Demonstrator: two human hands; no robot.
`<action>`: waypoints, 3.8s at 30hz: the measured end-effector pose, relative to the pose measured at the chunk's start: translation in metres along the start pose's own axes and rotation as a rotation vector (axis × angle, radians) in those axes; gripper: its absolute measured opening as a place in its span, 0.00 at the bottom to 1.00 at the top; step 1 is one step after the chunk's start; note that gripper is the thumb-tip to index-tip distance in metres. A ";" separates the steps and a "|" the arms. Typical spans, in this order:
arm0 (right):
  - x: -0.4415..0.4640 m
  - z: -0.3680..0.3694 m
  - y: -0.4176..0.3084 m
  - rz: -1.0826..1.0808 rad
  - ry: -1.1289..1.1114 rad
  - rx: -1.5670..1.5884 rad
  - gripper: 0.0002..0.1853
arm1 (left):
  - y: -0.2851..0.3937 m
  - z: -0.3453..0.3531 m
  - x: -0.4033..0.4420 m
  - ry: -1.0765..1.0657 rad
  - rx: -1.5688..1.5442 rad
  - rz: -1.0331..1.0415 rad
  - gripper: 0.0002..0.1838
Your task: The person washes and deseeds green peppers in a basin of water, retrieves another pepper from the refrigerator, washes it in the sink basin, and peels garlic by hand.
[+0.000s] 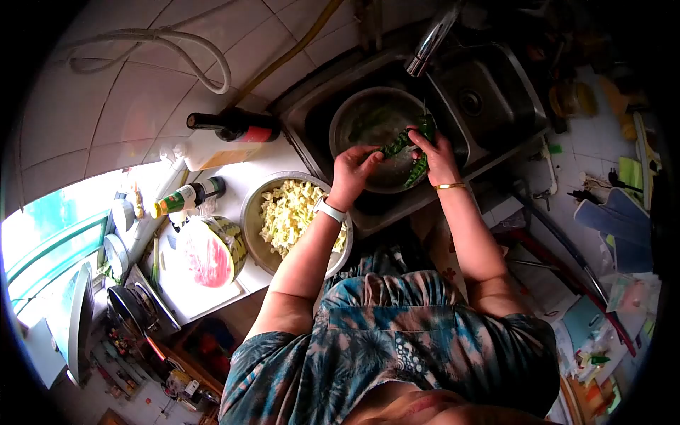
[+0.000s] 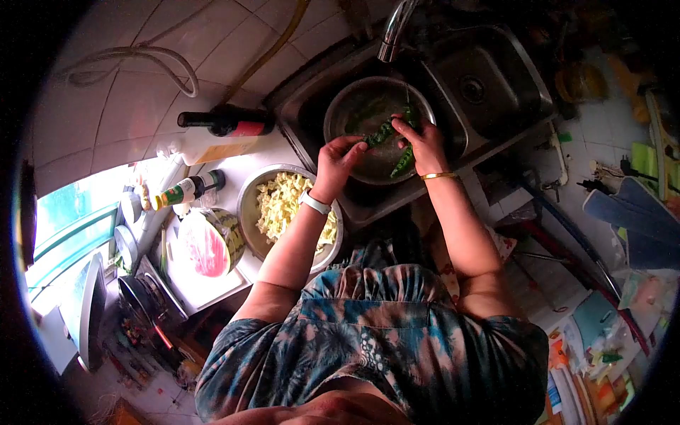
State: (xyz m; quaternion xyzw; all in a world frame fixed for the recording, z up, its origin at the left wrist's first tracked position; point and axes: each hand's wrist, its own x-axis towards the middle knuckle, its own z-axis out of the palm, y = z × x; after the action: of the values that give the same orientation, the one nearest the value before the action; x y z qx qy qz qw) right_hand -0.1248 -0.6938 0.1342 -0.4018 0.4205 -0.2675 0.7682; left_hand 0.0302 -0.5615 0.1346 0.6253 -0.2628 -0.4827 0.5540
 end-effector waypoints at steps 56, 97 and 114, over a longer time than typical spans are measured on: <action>0.036 0.015 0.013 -0.456 -0.126 -0.845 0.27 | -0.031 0.050 0.059 0.267 -0.678 -0.296 0.16; 0.109 0.058 -0.002 -0.140 0.088 -0.787 0.19 | -0.043 0.062 0.083 0.335 -0.286 0.035 0.16; 0.038 0.016 0.004 -0.673 0.136 -0.976 0.19 | -0.047 0.043 0.112 0.113 -0.652 -0.344 0.19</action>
State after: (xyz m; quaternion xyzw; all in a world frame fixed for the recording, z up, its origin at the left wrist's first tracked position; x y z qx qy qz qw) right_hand -0.0915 -0.7134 0.1198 -0.8016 0.3926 -0.2970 0.3392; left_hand 0.0263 -0.6655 0.0580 0.4766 0.0447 -0.5919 0.6485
